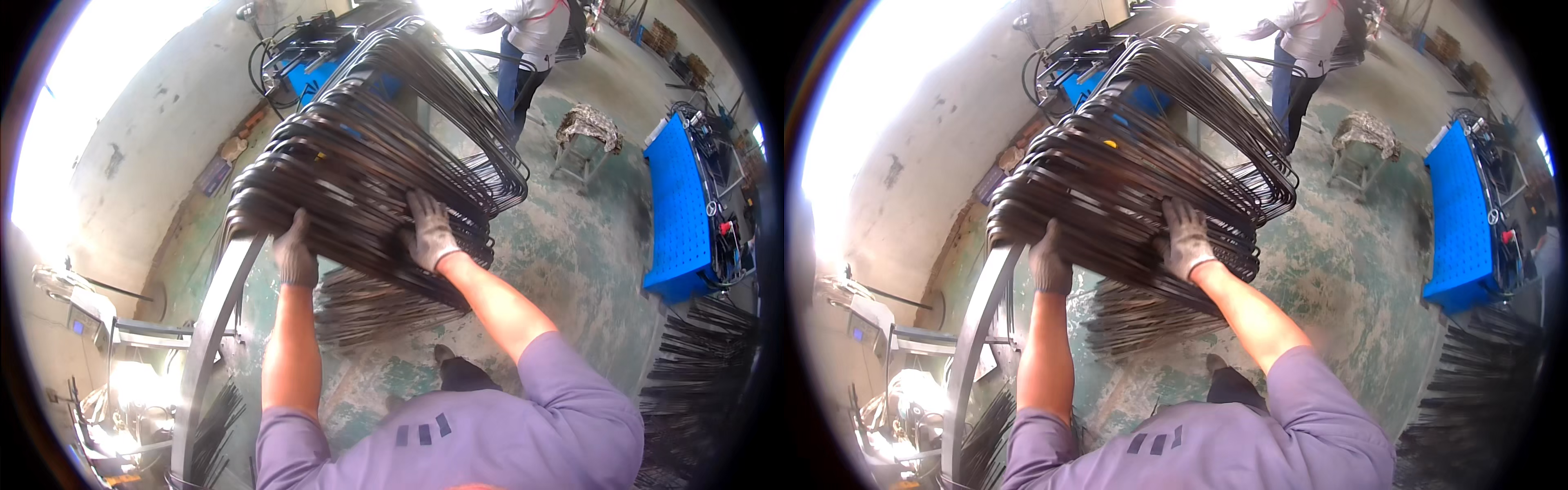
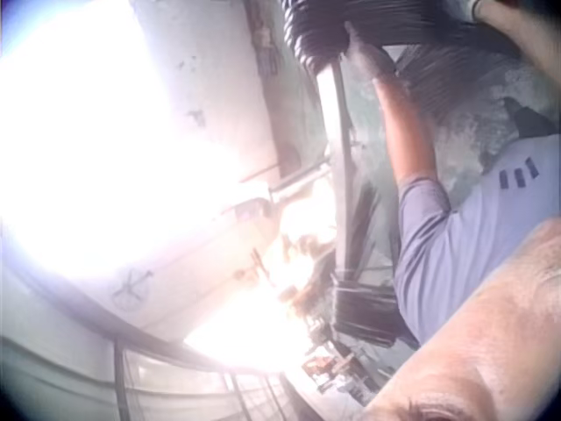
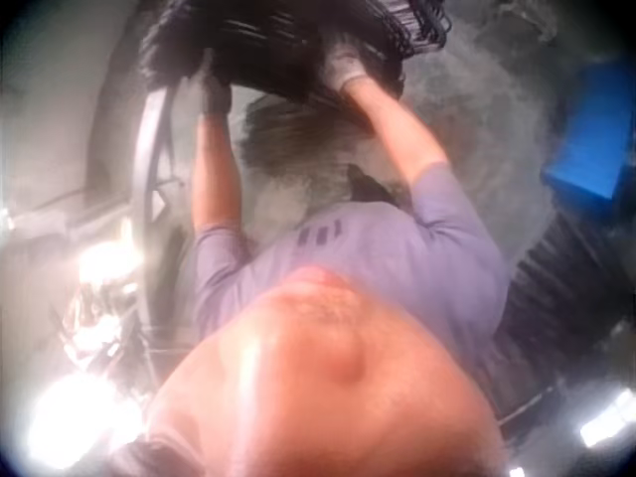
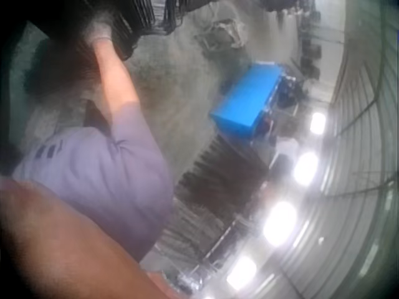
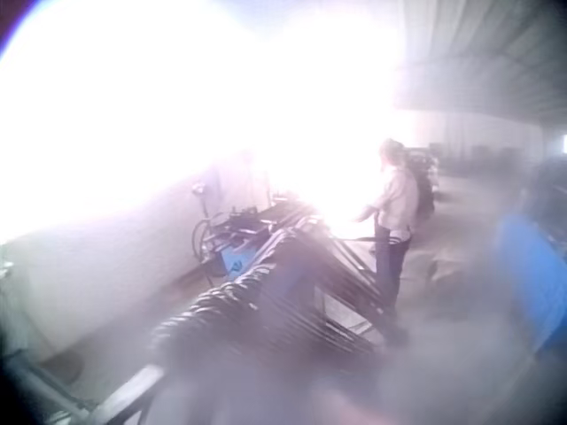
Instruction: The person picks up bundles of bent metal frames from a rack and stacks them onto a wooden pallet on the floor. The person repeatedly lifts the frames, aligns them, and places them in a growing pile, wearing gloves for protection.
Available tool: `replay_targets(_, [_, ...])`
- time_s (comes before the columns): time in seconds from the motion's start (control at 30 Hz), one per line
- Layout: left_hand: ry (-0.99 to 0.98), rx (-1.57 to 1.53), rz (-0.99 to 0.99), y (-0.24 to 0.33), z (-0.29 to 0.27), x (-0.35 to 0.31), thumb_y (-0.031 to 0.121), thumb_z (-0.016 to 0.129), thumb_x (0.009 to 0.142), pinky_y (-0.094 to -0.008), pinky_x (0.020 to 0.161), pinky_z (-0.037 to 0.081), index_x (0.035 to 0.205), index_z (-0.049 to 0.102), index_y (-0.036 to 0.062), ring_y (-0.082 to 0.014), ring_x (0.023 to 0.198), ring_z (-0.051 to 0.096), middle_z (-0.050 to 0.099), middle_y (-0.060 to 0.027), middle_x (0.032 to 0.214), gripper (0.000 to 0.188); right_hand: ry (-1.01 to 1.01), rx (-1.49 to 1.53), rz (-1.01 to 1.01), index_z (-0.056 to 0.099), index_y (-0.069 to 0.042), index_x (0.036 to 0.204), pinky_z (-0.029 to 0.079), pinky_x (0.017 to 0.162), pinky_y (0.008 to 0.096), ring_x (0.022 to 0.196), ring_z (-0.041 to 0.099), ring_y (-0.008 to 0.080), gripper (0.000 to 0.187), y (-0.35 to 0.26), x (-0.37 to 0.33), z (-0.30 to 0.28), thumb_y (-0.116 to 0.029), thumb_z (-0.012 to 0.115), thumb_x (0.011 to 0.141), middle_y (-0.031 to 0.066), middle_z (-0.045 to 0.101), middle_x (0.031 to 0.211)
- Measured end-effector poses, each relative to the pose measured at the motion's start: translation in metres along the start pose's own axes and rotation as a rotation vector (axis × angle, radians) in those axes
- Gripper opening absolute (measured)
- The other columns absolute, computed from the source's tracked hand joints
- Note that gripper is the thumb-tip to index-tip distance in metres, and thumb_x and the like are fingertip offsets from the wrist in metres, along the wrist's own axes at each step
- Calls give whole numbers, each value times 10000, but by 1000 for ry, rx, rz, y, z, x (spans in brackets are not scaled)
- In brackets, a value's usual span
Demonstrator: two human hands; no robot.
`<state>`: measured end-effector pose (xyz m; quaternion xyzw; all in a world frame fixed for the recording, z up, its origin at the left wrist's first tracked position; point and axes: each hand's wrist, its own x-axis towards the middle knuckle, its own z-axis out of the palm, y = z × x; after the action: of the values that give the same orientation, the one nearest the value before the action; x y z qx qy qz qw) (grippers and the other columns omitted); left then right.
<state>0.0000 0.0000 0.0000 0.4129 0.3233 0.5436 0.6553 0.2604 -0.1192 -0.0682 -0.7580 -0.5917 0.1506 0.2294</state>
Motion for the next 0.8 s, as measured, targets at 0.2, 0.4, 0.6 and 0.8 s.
replay_targets(0.2, [246,661,-397,21,46,3,560,744,1018,-340,904,571,1267,748,-43,-194,984,726,785,-82,1119,653,143,-23,-9,314,-30,1691,299,1311,551,1589,366,423,873,46,50,-6,-337,735,990,254,386,1711])
replay_targets(0.4, [-17,1066,-226,-41,21,-129,467,823,896,-426,1077,561,1385,679,1,-353,1223,731,755,-262,1283,691,379,-100,-154,359,44,1656,342,1297,457,1561,421,415,815,93,54,24,-318,724,1024,278,442,1674])
replay_targets(0.6, [205,1154,-216,-8,-17,-319,331,770,933,-469,980,591,1313,700,24,-394,1094,753,772,-236,1154,494,358,4,-176,501,98,1530,432,1232,485,1413,551,471,689,64,-1,6,-239,767,991,317,581,1516])
replay_targets(0.8, [749,1003,-324,14,-49,-469,323,762,960,-426,926,597,1217,744,25,-339,1048,775,793,-197,1100,394,109,788,-273,590,38,1445,512,1139,449,1281,647,304,510,-55,-162,61,-134,782,1005,172,680,1391])
